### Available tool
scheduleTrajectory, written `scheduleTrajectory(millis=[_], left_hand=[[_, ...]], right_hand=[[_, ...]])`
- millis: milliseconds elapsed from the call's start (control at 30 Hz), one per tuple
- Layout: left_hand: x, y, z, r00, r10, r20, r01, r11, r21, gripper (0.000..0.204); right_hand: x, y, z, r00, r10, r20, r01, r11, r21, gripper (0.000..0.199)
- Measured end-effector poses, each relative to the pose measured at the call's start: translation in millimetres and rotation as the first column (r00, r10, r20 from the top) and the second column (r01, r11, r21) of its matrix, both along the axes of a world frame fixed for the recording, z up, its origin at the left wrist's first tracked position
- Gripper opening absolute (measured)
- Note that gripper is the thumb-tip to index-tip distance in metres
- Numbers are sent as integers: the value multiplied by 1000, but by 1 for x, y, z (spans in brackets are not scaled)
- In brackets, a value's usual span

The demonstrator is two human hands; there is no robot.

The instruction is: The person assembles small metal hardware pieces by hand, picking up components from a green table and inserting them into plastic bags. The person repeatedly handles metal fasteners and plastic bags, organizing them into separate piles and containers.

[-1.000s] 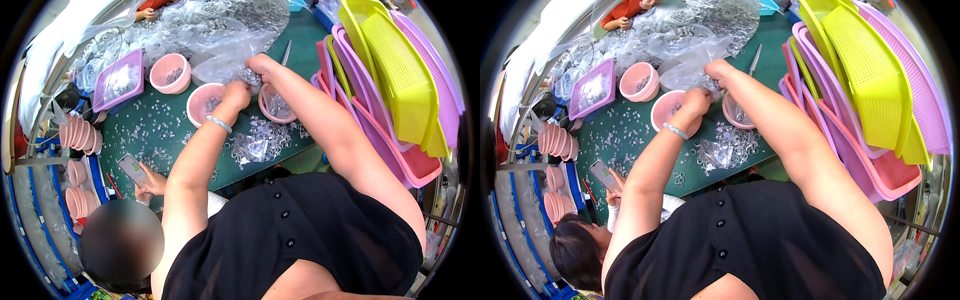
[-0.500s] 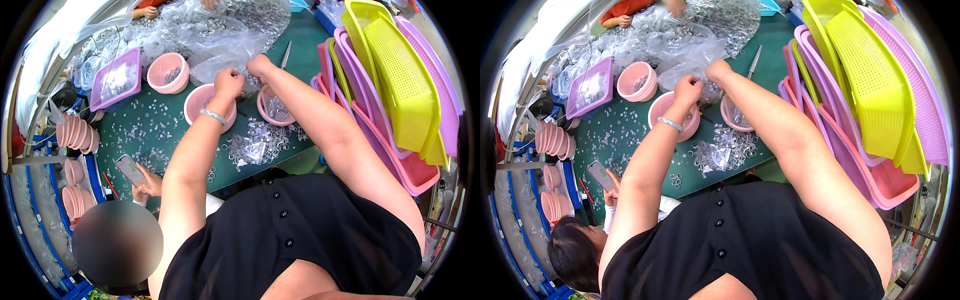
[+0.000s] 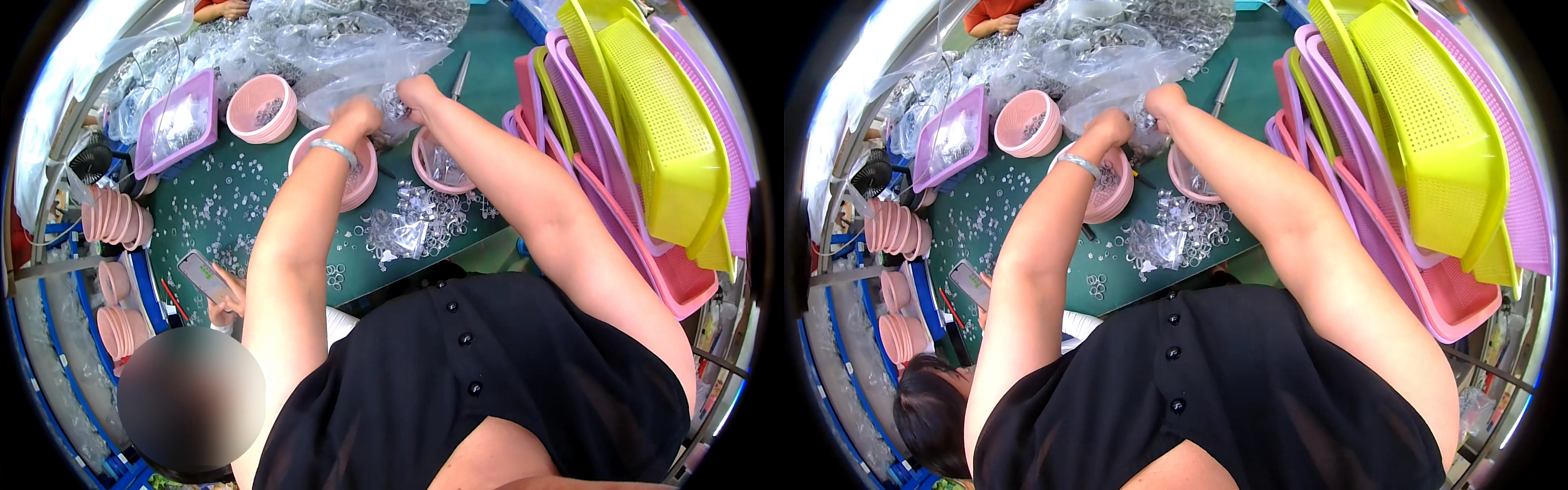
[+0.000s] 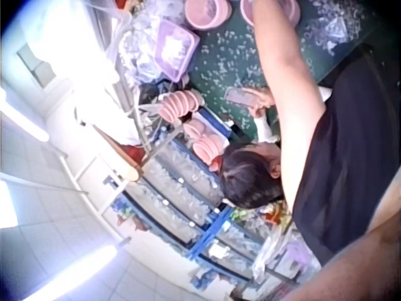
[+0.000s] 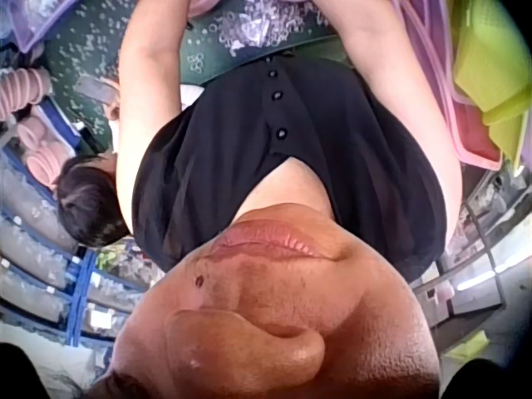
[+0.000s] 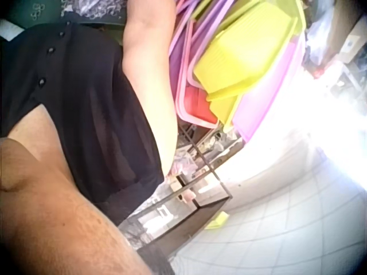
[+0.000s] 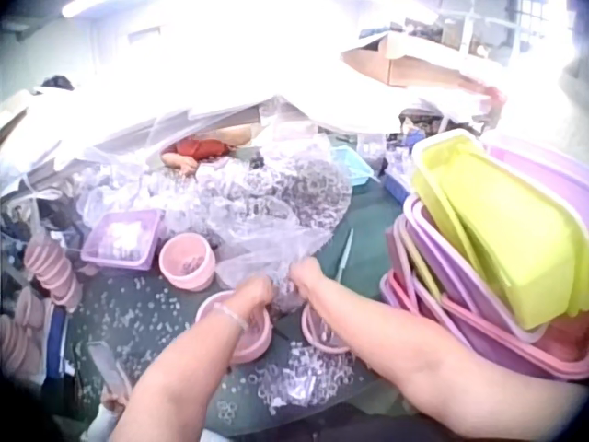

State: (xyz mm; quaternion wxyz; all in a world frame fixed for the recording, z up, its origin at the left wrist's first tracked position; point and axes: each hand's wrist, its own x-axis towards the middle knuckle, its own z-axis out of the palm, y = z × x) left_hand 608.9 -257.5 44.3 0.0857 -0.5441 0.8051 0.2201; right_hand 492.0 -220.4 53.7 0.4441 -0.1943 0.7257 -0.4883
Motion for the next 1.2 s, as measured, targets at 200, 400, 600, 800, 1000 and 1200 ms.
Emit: scheduleTrajectory(millis=[200, 400, 600, 800, 1000, 1200], left_hand=[[0, -17, -14, 922, 114, -371, -88, 992, 87, 22], [-8, -10, -15, 771, 245, -587, -126, 963, 237, 14], [-8, -11, -24, 727, 247, -641, -135, 966, 219, 14], [-4, -1, -6, 635, 430, -642, -239, 900, 365, 14], [1, -11, -15, 641, 444, -627, -269, 894, 358, 15], [-3, -9, -8, 721, 401, -566, -276, 914, 297, 17]], right_hand=[[-8, -12, 8, 981, 26, 193, -21, 999, -30, 20], [-15, -5, 18, 957, 290, 29, -291, 956, 27, 27], [-16, 12, 27, 547, 611, -572, -493, 788, 370, 49], [-45, 10, 17, 534, 723, -438, -708, 665, 236, 45], [-51, 17, 6, 927, 322, -192, -302, 945, 123, 20], [-44, 11, -6, 881, 453, -139, -400, 868, 294, 26]])
